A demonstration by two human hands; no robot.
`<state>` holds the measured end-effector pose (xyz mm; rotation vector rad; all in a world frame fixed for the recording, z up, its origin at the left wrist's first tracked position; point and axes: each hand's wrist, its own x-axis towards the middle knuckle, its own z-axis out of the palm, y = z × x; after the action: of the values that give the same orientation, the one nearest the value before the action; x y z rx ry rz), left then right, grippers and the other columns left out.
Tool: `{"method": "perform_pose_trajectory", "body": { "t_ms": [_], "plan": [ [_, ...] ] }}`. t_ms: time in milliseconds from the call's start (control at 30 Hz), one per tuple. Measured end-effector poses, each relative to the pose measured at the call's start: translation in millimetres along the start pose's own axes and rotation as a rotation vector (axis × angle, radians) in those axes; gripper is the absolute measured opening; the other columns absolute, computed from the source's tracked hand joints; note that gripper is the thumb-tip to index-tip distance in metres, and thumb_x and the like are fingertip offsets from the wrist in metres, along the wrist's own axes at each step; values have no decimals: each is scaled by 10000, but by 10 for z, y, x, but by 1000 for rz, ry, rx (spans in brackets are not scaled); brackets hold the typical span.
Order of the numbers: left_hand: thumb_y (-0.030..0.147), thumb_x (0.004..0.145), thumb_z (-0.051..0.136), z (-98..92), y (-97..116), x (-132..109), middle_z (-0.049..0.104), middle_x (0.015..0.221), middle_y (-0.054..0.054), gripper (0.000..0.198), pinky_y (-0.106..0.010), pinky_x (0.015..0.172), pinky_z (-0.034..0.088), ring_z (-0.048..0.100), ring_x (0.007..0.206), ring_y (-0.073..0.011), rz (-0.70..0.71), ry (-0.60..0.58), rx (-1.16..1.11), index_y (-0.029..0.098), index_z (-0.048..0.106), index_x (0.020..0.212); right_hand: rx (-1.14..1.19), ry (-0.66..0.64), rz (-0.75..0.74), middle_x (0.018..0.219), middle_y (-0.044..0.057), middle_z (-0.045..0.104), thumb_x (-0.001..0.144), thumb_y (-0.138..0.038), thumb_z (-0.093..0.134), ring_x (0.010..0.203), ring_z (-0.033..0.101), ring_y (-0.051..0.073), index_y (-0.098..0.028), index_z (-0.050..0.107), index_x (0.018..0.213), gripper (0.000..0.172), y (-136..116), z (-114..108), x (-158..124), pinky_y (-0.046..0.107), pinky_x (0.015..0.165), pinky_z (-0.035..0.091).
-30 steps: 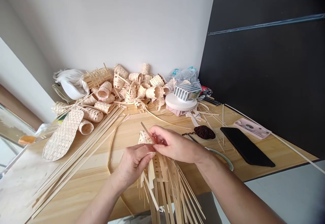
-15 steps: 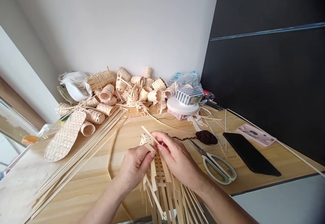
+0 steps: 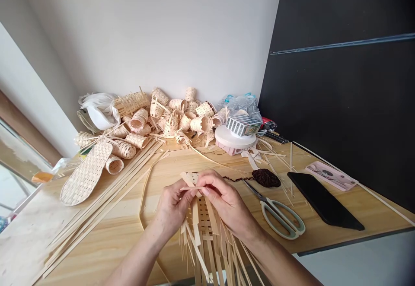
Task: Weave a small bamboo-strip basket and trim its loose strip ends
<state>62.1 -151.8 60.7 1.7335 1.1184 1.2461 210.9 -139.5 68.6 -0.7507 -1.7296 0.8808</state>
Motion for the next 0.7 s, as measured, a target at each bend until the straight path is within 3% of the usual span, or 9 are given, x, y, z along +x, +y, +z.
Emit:
{"method": "perform_pose_trajectory", "body": {
  "t_ms": [133, 233, 367, 500, 567, 633, 700],
  "plan": [
    [385, 790, 569, -16, -6, 50, 593, 619, -22, 275, -221, 551, 380, 502, 582, -122, -33, 6, -15, 133, 633, 702, -38, -95, -52, 811, 12, 521, 823, -151, 484, 823, 528, 158, -222, 585, 731, 154, -57, -56, 20, 277, 753, 421],
    [419, 735, 641, -34, -17, 87, 594, 599, -30, 309, -225, 544, 384, 510, 568, -125, -28, 14, -67, 128, 632, 631, -42, -157, 51, 789, -7, 526, 762, -105, 526, 771, 519, 144, -214, 564, 769, 116, -83, -114, 29, 259, 707, 411],
    [341, 815, 580, -134, -19, 63, 669, 783, -82, 235, -265, 693, 452, 604, 743, -170, 81, -178, -126, 147, 678, 726, 24, -189, 226, 742, -40, 512, 699, -98, 567, 703, 497, 120, -203, 503, 777, 146, -71, -186, 25, 235, 660, 398],
    [297, 852, 532, -252, -58, -58, 641, 1047, -113, 215, -349, 901, 423, 571, 1016, -215, 132, -337, -141, 192, 647, 1001, 41, -193, 240, 753, -35, 522, 694, -108, 572, 723, 506, 123, -193, 520, 773, 128, -56, -218, 15, 239, 676, 398],
    [402, 807, 582, -244, -95, -117, 619, 1089, -111, 311, -388, 963, 378, 532, 1082, -243, 104, -313, -211, 199, 618, 1040, 1, -193, 237, 773, -26, 548, 692, -112, 590, 759, 522, 135, -190, 541, 776, 124, -61, -223, 17, 257, 716, 401],
    [494, 769, 593, -178, -126, -157, 629, 1039, -95, 357, -381, 955, 377, 534, 1062, -252, 56, -213, -296, 192, 623, 958, -57, -211, 235, 813, -11, 583, 697, -132, 620, 811, 542, 155, -189, 568, 780, 113, -61, -228, 23, 286, 767, 405],
    [467, 798, 568, -84, -141, -179, 644, 963, -75, 294, -347, 919, 392, 558, 1001, -233, -14, -80, -337, 183, 626, 849, -107, -230, 209, 893, 13, 609, 708, -170, 648, 902, 554, 182, -189, 593, 800, 110, -36, -241, 26, 325, 837, 404]
  ]
}}
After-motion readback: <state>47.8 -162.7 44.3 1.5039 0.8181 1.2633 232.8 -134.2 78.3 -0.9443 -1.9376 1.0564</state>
